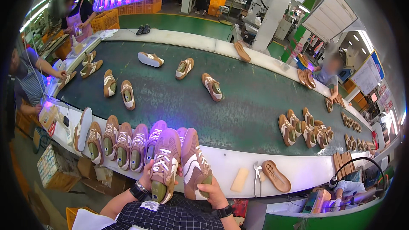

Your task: Inspecting manufactured shoes on a conveyor belt and adjusting a wearable sensor.

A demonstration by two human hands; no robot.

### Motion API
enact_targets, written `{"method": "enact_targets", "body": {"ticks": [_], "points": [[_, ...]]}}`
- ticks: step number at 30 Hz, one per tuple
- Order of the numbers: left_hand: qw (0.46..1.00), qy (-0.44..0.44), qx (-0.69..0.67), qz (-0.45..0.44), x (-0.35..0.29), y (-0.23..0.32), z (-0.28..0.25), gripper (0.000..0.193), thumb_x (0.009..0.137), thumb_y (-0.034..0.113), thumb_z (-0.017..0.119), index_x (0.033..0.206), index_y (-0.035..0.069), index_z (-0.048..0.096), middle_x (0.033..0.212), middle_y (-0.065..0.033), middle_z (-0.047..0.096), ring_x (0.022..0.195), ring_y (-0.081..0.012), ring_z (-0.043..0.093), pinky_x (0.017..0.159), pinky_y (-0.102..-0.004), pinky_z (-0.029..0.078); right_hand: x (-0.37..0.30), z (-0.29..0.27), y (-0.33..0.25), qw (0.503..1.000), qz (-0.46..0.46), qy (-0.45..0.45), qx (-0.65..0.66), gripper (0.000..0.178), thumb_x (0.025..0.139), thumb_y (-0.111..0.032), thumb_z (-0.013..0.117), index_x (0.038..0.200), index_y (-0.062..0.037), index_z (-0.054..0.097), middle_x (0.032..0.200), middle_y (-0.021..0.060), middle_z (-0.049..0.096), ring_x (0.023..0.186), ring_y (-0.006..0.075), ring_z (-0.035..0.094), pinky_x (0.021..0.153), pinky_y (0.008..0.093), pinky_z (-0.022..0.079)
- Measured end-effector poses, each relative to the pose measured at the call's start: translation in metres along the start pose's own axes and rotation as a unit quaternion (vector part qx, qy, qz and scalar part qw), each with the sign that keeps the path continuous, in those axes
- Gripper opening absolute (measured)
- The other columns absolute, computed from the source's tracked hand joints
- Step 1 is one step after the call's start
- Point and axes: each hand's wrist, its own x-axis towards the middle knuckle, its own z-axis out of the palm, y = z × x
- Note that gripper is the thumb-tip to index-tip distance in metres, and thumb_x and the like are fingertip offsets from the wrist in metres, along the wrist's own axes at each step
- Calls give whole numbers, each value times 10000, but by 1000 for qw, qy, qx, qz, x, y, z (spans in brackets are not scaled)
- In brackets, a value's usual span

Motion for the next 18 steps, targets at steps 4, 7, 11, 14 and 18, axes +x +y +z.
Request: {"method": "enact_targets", "body": {"ticks": [4, 7, 11, 14, 18], "points": [[997, 47, -51, -16, -2, -7, -17, 942, 734, 706, 472, 1290, -48, 378, 1189, -241, 483, 1103, -336, 497, 866, -466, 481, -5, 12, -21, 997, 5, 11, -72, 805, 658, -175, 706, 1344, -1, 320, 1220, 73, 476, 1129, 178, 457, 966, 293, 351], [998, 15, -59, -6, 2, -8, -17, 958, 734, 719, 446, 1281, -65, 382, 1182, -259, 475, 1069, -354, 509, 861, -467, 472, -7, 25, -34, 996, -38, 17, -78, 812, 640, -169, 705, 1335, 16, 328, 1015, 43, 510, 908, 116, 496, 800, 227, 399], [993, -45, -103, -30, 11, -17, -23, 981, 692, 768, 403, 1181, -81, 444, 1074, -232, 501, 961, -345, 541, 794, -427, 477, -7, 22, -40, 997, -61, 19, -44, 835, 642, -259, 688, 1341, 13, 321, 1096, 75, 514, 994, 155, 508, 859, 262, 404], [973, -146, -171, -57, 29, -21, -59, 790, 781, 573, 513, 1299, -8, 385, 1188, -230, 509, 1043, -348, 559, 916, -472, 449, -8, 7, -37, 999, -34, 9, 25, 869, 643, -308, 658, 1366, 7, 293, 1237, 105, 464, 1116, 205, 470, 950, 303, 360], [974, -123, -177, -71, 49, -16, -86, 748, 786, 523, 523, 1296, -9, 391, 1191, -213, 520, 1045, -332, 562, 916, -462, 450, -7, -23, -22, 995, 24, -14, 98, 876, 627, -298, 627, 1375, 8, 290, 1309, 124, 437, 1182, 235, 446, 1004, 317, 329]]}}
